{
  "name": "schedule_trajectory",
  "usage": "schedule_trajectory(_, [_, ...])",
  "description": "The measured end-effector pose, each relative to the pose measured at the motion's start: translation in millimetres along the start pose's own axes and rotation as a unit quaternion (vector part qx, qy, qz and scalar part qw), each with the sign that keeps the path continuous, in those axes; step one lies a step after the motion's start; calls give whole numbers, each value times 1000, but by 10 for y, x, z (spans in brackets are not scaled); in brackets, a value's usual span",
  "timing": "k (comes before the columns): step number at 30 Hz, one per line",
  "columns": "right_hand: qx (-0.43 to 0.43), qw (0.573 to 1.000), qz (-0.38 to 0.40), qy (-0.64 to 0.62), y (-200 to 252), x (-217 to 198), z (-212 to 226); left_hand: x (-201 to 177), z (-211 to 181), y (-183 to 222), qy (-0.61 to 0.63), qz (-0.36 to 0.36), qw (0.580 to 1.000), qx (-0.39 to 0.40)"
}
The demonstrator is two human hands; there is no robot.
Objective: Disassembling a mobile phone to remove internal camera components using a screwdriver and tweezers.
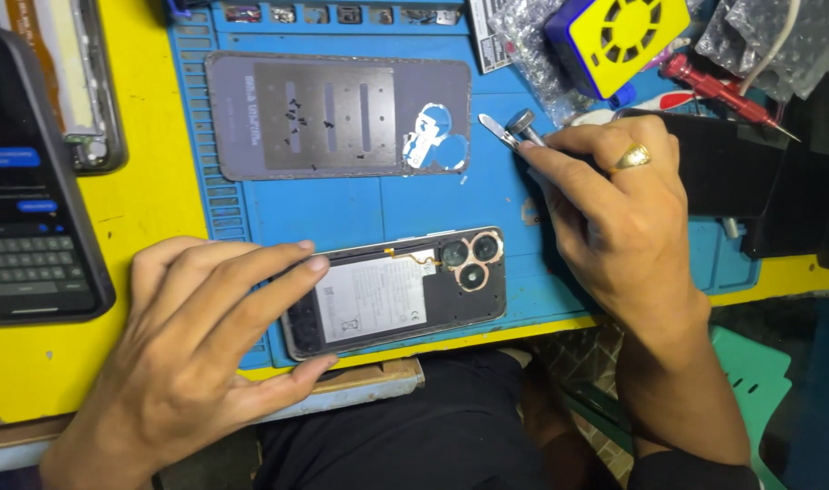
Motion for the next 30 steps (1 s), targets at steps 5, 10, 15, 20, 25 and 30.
schedule_trajectory(5, [19,1000,0,0,16,6,-37,25,27,49,8,-21,1000,-5])
schedule_trajectory(10, [21,1000,0,-7,11,12,-34,-10,27,36,34,-46,998,-14])
schedule_trajectory(15, [31,998,-41,-42,66,-138,-60,14,31,60,28,-31,999,-7])
schedule_trajectory(20, [46,979,-167,-104,282,-486,9,12,34,24,18,-26,999,-13])
schedule_trajectory(25, [33,944,-240,-222,388,-589,6,24,47,29,10,-20,1000,-10])
schedule_trajectory(30, [52,943,-246,-218,411,-610,73,37,53,46,7,-22,1000,-9])
Point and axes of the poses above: each hand's wrist, its own y-axis away from the middle knuckle, its own x-axis out of the palm, z = x × y, the point moved 10 cm from there along -y, towards the middle knuckle, and after that the axes turned 15 degrees about -z, right-handed, at the moved point
